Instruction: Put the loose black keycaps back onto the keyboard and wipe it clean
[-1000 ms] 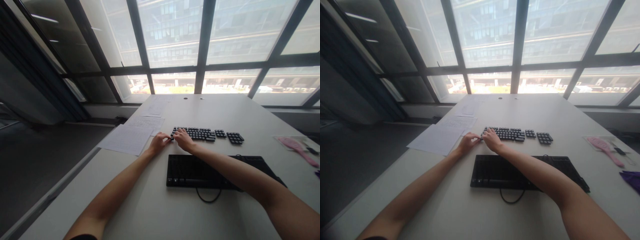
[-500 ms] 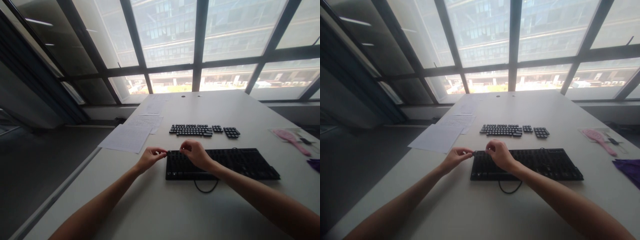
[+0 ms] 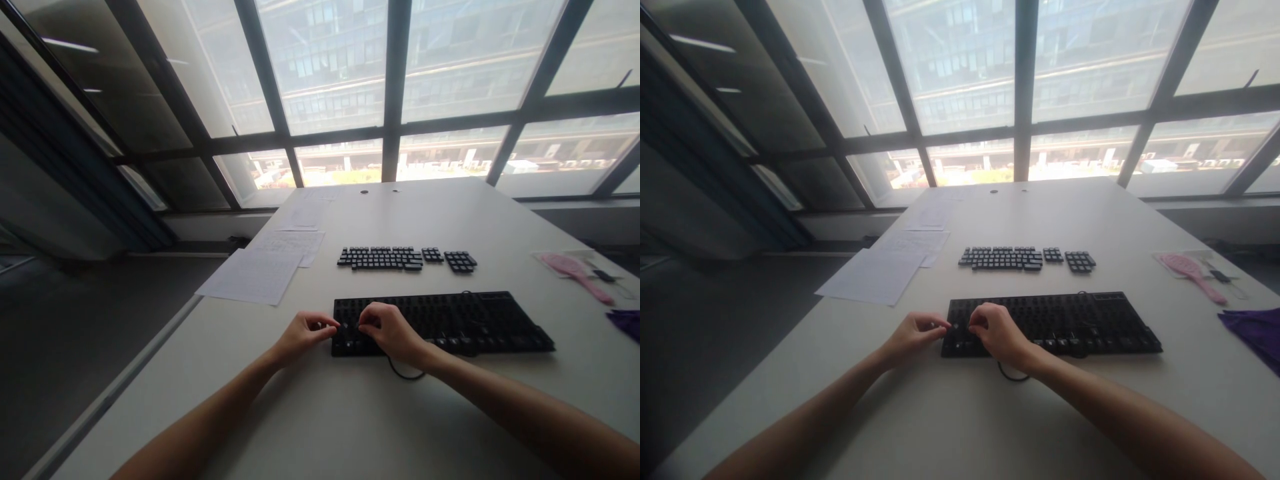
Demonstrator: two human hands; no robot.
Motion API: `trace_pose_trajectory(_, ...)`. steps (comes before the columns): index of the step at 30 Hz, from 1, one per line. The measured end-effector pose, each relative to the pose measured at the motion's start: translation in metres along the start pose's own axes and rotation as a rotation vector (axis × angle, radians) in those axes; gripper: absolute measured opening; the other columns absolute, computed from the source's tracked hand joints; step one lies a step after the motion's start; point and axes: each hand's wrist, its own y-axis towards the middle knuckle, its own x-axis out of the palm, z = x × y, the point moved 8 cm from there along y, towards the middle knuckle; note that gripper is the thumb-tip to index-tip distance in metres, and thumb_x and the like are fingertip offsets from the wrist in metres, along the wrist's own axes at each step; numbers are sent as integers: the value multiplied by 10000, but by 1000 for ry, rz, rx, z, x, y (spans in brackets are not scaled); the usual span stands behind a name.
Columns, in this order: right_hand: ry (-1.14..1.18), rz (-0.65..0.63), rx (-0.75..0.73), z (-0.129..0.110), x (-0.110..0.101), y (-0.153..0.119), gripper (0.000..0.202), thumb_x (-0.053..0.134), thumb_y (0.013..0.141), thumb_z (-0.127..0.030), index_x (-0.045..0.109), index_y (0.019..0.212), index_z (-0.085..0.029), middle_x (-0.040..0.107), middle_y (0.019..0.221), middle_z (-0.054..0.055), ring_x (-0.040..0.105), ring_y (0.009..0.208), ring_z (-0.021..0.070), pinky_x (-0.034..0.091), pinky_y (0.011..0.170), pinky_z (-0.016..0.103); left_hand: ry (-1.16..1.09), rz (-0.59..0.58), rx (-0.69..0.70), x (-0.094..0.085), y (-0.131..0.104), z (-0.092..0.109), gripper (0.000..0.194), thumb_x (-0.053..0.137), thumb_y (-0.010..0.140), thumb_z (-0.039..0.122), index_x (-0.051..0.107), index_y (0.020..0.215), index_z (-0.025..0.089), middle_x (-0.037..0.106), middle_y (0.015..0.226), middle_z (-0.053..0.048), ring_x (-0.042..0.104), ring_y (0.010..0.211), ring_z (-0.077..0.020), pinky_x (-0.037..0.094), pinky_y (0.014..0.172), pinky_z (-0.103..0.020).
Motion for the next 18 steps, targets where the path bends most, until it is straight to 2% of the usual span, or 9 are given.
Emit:
trace_pose_trajectory(6,-54,-22,-56,-4,2,0,118,714,805,-72,709,771,-184,695,782,14,627,722,164,477,686,272,-2,-41,75,8,-1,6,289,769,844,419,824,929,148,769,933,-112,693,845,-214,532,765,-298)
trace_pose_trajectory(13,-39,-32,-68,-2,5,-1,138,696,813,-47,706,788,-182,679,800,14,619,736,157,469,697,267,-5,-16,120,9,-2,7,273,766,854,399,830,928,145,736,924,-119,680,794,-181,529,688,-264)
trace_pose_trajectory(18,-46,-17,-60,-3,4,-1,130,719,805,-45,711,786,-174,677,778,11,613,728,153,465,694,259,82,18,222,10,-6,15,202,745,875,341,828,925,164,724,915,-106,661,753,-156,499,610,-231)
